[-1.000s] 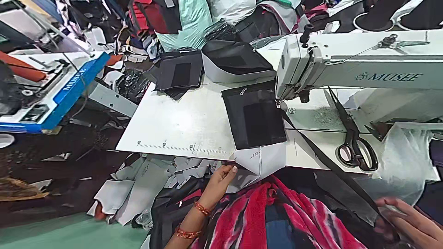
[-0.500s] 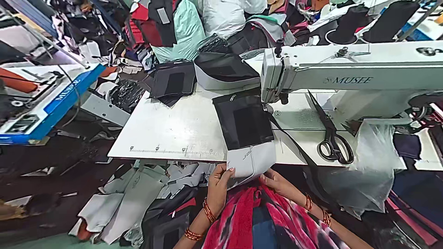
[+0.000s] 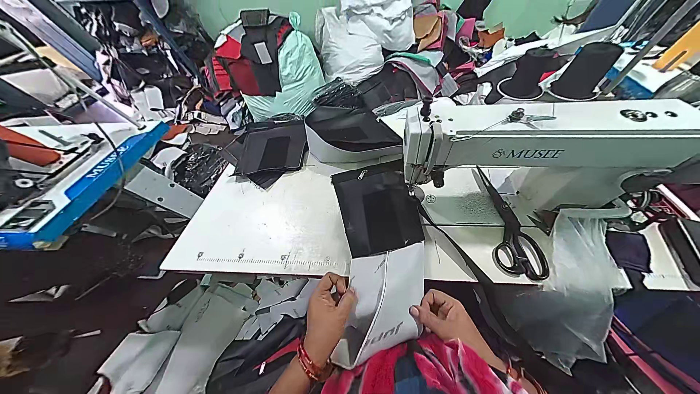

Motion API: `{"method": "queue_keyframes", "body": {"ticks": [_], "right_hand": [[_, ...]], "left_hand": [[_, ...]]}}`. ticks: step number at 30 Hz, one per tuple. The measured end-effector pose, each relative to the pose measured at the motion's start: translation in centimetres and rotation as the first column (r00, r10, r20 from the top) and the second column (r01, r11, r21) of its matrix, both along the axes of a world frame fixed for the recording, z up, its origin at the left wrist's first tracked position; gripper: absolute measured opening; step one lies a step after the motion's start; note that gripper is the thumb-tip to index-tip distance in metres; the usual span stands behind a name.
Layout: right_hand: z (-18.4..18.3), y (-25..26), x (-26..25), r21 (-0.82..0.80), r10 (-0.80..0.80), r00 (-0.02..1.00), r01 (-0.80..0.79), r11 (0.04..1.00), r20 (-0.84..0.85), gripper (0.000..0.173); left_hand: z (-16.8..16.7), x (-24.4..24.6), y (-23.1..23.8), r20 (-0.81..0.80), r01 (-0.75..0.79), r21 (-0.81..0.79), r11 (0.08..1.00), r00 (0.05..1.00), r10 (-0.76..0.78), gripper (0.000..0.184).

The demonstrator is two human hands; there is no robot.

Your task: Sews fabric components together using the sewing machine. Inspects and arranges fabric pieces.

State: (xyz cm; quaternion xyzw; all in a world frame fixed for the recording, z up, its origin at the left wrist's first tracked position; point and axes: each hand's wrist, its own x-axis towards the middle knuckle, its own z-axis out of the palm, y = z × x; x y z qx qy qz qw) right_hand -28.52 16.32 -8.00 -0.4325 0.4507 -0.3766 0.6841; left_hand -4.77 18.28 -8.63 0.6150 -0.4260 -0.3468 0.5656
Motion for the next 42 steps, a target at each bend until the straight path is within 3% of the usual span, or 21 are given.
{"method": "queue_keyframes", "body": {"ticks": [3,6,8,11,13,15,17,18,20,23,27,33,40,42], "right_hand": [[-2.2,0.1,-0.7,-0.057,0.071,0.993,-0.076,0.995,-0.095,0.032],[-4.5,-0.6,-1.4,-0.163,0.161,0.935,-0.22,0.962,-0.316,0.021],[-5.3,-1.0,-1.5,-0.237,0.188,0.872,-0.321,0.917,-0.453,0.015],[-4.3,-1.4,-1.1,-0.217,0.267,0.8,-0.438,0.873,-0.538,0.014],[-3.7,-1.7,-1.0,-0.181,0.333,0.769,-0.496,0.849,-0.546,0.018],[-3.2,-2.1,-1.2,-0.169,0.386,0.762,-0.535,0.828,-0.52,0.02],[-3.0,-2.3,-1.7,-0.145,0.437,0.765,-0.557,0.818,-0.474,0.017],[-3.1,-2.3,-1.8,-0.139,0.45,0.77,-0.56,0.817,-0.453,0.016],[-3.4,-2.3,-2.0,-0.145,0.442,0.787,-0.543,0.827,-0.43,0.015],[-3.6,-2.2,-1.8,-0.113,0.444,0.788,-0.533,0.838,-0.428,0.015],[-4.1,-2.3,-1.6,-0.128,0.435,0.796,-0.527,0.84,-0.42,0.015],[-4.1,-2.7,-1.7,-0.11,0.462,0.783,-0.548,0.829,-0.416,0.015],[-3.9,-2.7,-1.6,-0.125,0.464,0.774,-0.56,0.819,-0.431,0.016],[-3.3,-2.7,-1.8,-0.123,0.476,0.769,-0.571,0.812,-0.427,0.016]], "left_hand": [[-1.8,1.0,0.5,0.194,0.03,0.09,0.996,0.98,-0.047,0.01],[-2.1,1.7,0.0,0.635,0.138,0.101,0.985,0.753,-0.17,0.01],[-1.7,1.9,-1.0,0.759,0.176,0.064,0.982,0.63,-0.163,0.014],[0.0,0.0,-3.6,0.798,0.268,-0.123,0.955,0.599,-0.065,0.022],[1.4,-2.4,-6.0,0.784,0.399,-0.103,0.911,0.597,-0.173,0.027],[2.2,-4.7,-8.8,0.766,0.499,0.123,0.858,0.502,-0.402,0.055],[2.7,-6.3,-11.4,0.697,0.486,0.445,0.752,0.338,-0.632,0.085],[2.7,-6.8,-12.4,0.677,0.451,0.535,0.714,0.276,-0.682,0.09],[2.4,-7.5,-13.4,0.679,0.398,0.596,0.697,0.213,-0.702,0.082],[1.0,-7.6,-12.9,0.82,0.405,0.467,0.786,0.136,-0.556,0.061],[-0.5,-7.3,-12.7,0.92,0.453,0.291,0.843,0.108,-0.376,0.047],[-0.9,-7.9,-12.6,0.947,0.46,0.211,0.862,0.123,-0.297,0.041],[-1.2,-8.3,-12.6,0.955,0.465,0.156,0.871,0.155,-0.253,0.04],[0.0,-8.8,-12.1,0.913,0.443,0.248,0.862,0.19,-0.36,0.048]]}}
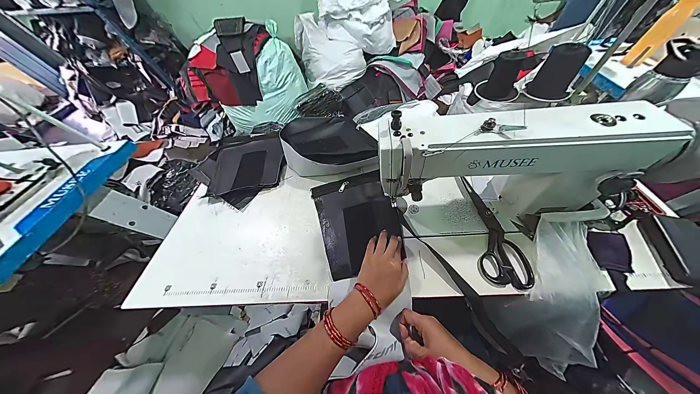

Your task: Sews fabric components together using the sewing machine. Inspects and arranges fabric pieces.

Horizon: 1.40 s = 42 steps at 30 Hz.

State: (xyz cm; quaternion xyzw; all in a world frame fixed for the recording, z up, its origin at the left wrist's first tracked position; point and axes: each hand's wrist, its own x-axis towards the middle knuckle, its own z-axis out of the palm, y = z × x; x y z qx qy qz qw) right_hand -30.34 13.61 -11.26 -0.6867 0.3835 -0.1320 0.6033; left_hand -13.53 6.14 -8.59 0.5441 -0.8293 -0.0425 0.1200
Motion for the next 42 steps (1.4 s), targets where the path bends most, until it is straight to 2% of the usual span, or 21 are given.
{"method": "queue_keyframes", "body": {"ticks": [2,3,5,7,11,14,15,17,19,20,23,28,34,38,42], "right_hand": [[1.2,0.0,-0.2,0.016,0.012,1.0,-0.012,1.0,0.007,0.015],[1.9,0.0,-0.3,0.007,0.013,1.0,-0.013,1.0,0.016,0.014],[2.9,0.1,-0.5,-0.057,0.015,0.998,-0.012,0.998,0.057,0.013],[3.8,0.1,-0.5,-0.12,0.038,0.997,-0.029,0.992,0.072,0.013],[4.9,-0.5,-0.3,-0.252,0.114,0.992,-0.097,0.963,0.054,0.008],[7.4,-2.3,-1.1,-0.199,0.171,0.978,-0.192,0.961,-0.117,0.021],[8.4,-3.2,-1.3,-0.19,0.137,0.973,-0.173,0.967,-0.188,0.026],[8.9,-5.3,-1.0,-0.336,-0.149,0.955,0.057,0.94,-0.255,0.026],[7.7,-8.6,0.4,-0.52,-0.465,0.854,0.294,0.802,-0.233,0.028],[6.9,-10.5,1.1,-0.557,-0.543,0.81,0.352,0.752,-0.222,0.033],[5.0,-14.4,3.2,-0.512,-0.587,0.762,0.401,0.76,-0.275,0.043],[4.8,-15.0,4.4,-0.445,-0.673,0.697,0.536,0.718,-0.248,0.024],[4.6,-13.6,4.2,-0.263,-0.689,0.7,0.64,0.722,-0.188,0.022],[4.2,-12.7,4.9,-0.21,-0.683,0.722,0.655,0.726,-0.109,0.023],[4.1,-12.9,4.6,-0.188,-0.683,0.726,0.662,0.725,-0.077,0.023]], "left_hand": [[2.2,-1.0,0.4,0.056,-0.071,0.221,0.973,0.997,0.06,0.065],[3.5,-1.7,0.2,0.102,-0.111,0.352,0.929,0.992,0.08,0.07],[5.8,-3.3,-0.7,0.171,-0.197,0.543,0.816,0.978,0.122,0.064],[6.9,-4.5,-2.0,0.213,-0.261,0.619,0.741,0.964,0.162,0.055],[7.2,-5.2,-5.0,0.279,-0.332,0.636,0.696,0.94,0.194,0.046],[7.3,-3.9,-5.9,0.222,-0.269,0.663,0.699,0.962,0.16,0.037],[7.2,-3.1,-6.0,0.174,-0.232,0.674,0.701,0.973,0.154,0.039],[6.7,-1.6,-6.2,0.075,-0.156,0.686,0.711,0.987,0.144,0.049],[6.1,-0.5,-6.3,-0.015,-0.095,0.677,0.729,0.99,0.142,0.048],[6.1,-0.3,-6.2,-0.045,-0.078,0.674,0.735,0.988,0.146,0.046],[5.7,0.6,-6.1,-0.128,-0.039,0.649,0.76,0.979,0.159,0.035],[4.8,2.0,-6.3,-0.235,0.056,0.631,0.774,0.964,0.122,0.042],[3.8,3.1,-6.3,-0.387,0.134,0.576,0.806,0.914,0.125,0.043],[3.7,3.3,-6.1,-0.419,0.142,0.563,0.814,0.898,0.133,0.044],[4.0,2.7,-6.1,-0.35,0.113,0.58,0.807,0.929,0.122,0.044]]}}
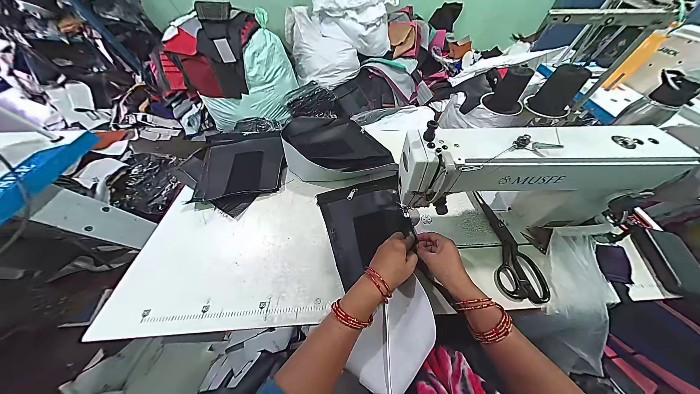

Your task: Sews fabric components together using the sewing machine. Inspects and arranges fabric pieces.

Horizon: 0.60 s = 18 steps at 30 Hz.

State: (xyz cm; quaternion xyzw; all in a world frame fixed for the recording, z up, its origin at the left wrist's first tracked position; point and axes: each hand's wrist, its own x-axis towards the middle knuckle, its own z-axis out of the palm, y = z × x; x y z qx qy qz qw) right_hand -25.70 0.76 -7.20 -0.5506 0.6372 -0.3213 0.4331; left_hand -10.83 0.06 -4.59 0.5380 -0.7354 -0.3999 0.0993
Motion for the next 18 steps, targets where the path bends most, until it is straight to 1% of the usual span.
{"method": "queue_keyframes", "body": {"ticks": [3,7,12,18], "right_hand": [[0.1,-0.2,-0.3,-0.001,0.004,1.0,-0.004,1.0,-0.018,0.023],[0.1,-0.2,-0.5,0.018,0.032,0.999,-0.031,0.999,-0.009,0.022],[0.2,-0.1,-1.1,0.036,0.079,0.997,-0.079,0.996,0.011,0.024],[0.2,0.2,-1.5,0.016,0.099,0.995,-0.1,0.995,0.029,0.026]], "left_hand": [[0.6,-0.9,0.0,0.101,0.021,0.041,0.999,0.995,-0.025,0.042],[1.0,-1.4,0.1,0.163,0.023,0.054,0.998,0.986,-0.032,0.039],[1.1,-1.7,0.4,0.193,0.027,0.053,0.998,0.981,-0.036,0.038],[1.1,-1.9,0.7,0.204,0.023,0.05,0.998,0.978,-0.033,0.037]]}}
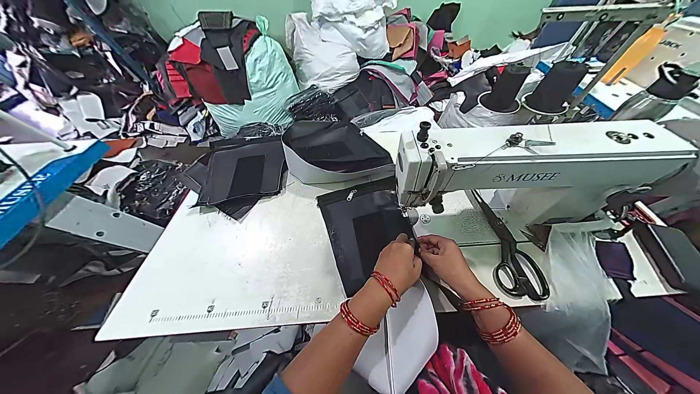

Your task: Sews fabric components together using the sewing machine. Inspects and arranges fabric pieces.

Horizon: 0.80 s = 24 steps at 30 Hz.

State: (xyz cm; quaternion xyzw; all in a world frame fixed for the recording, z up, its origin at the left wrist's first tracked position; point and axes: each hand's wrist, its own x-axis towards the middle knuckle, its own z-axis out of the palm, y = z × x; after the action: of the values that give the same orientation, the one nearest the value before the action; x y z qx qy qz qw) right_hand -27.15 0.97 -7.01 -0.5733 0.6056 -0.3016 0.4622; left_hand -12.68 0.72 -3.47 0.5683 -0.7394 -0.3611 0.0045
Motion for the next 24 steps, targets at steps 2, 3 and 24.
{"method": "queue_keyframes", "body": {"ticks": [2,3,24], "right_hand": [[0.1,0.1,-0.3,-0.001,0.033,0.999,-0.033,0.999,-0.017,0.027],[0.1,0.1,-0.4,-0.004,0.054,0.998,-0.054,0.999,-0.036,0.029],[2.4,0.7,1.1,0.08,0.369,0.78,-0.383,0.92,-0.506,0.028]], "left_hand": [[0.1,-0.1,0.2,0.001,0.003,0.0,1.0,1.0,-0.003,0.036],[0.1,-0.1,0.3,0.004,0.012,-0.004,1.0,1.0,-0.012,0.035],[-2.1,4.2,-0.7,-0.223,0.1,-0.413,0.905,0.952,-0.207,0.031]]}}
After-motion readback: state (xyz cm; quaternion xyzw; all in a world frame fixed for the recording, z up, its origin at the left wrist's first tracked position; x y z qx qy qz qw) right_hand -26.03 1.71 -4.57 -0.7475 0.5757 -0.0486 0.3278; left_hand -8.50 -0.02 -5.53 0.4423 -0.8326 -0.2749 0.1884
